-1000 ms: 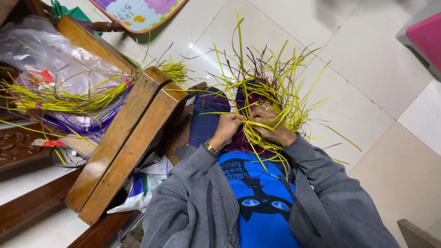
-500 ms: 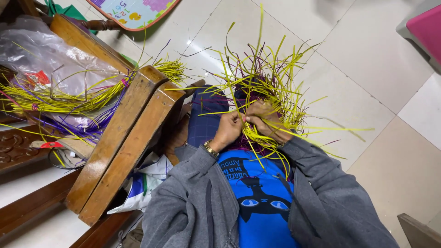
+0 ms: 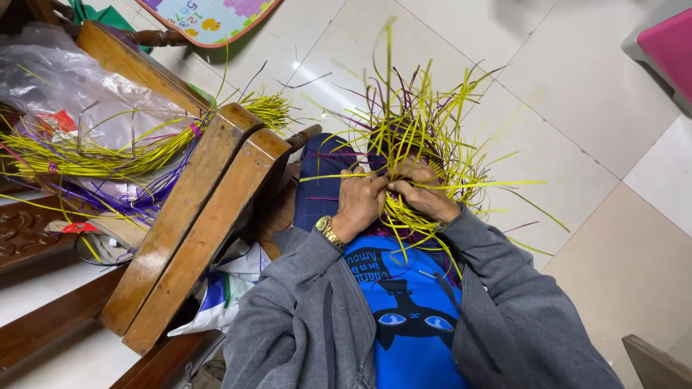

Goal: Weaving a decorative pattern using thin yellow and purple plastic strands while sitting on the floor.

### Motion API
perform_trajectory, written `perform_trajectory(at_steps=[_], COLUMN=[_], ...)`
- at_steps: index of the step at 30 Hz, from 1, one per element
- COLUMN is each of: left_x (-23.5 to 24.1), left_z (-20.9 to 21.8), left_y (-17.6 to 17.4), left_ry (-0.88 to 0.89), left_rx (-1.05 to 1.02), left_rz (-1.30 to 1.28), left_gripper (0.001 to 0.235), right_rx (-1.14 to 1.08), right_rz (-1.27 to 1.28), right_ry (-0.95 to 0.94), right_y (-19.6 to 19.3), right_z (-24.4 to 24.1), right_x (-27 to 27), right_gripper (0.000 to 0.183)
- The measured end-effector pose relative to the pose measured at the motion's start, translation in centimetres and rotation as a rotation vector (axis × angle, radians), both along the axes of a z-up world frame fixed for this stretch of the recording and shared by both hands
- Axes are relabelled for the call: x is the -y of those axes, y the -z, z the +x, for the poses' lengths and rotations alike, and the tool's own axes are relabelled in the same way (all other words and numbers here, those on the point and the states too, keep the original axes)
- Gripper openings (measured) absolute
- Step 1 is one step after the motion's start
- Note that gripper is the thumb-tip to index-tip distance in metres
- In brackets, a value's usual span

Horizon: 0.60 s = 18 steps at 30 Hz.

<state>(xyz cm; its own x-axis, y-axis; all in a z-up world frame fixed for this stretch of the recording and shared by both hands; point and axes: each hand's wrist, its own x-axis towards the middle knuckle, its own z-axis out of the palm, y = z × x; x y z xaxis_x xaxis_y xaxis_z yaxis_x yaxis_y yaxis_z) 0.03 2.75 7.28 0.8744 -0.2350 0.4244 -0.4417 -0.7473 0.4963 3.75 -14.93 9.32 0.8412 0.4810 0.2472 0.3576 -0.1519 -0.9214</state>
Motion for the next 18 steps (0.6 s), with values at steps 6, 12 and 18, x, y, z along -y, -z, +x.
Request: perform_trajectory(at_steps=[6, 12, 18], left_x=[1.1, 2.3, 2.4], left_z=[-0.9, -1.5, -0.5], left_y=[3.4, 2.9, 1.1], left_ry=[-0.18, -0.29, -0.136], left_rx=[-0.73, -0.8, -0.58], left_rz=[-0.767, -0.913, -0.356], left_gripper=[0.008, 0.007, 0.007], right_rx=[0.277, 0.284, 0.449], right_rz=[-0.03, -0.184, -0.326], right_ry=[0.015, 0.024, 0.093], right_y=[2.7, 3.3, 2.4], right_z=[-1.0, -1.6, -0.7], right_x=[0.5, 1.4, -0.4], right_gripper=[0.033, 0.009, 0.032])
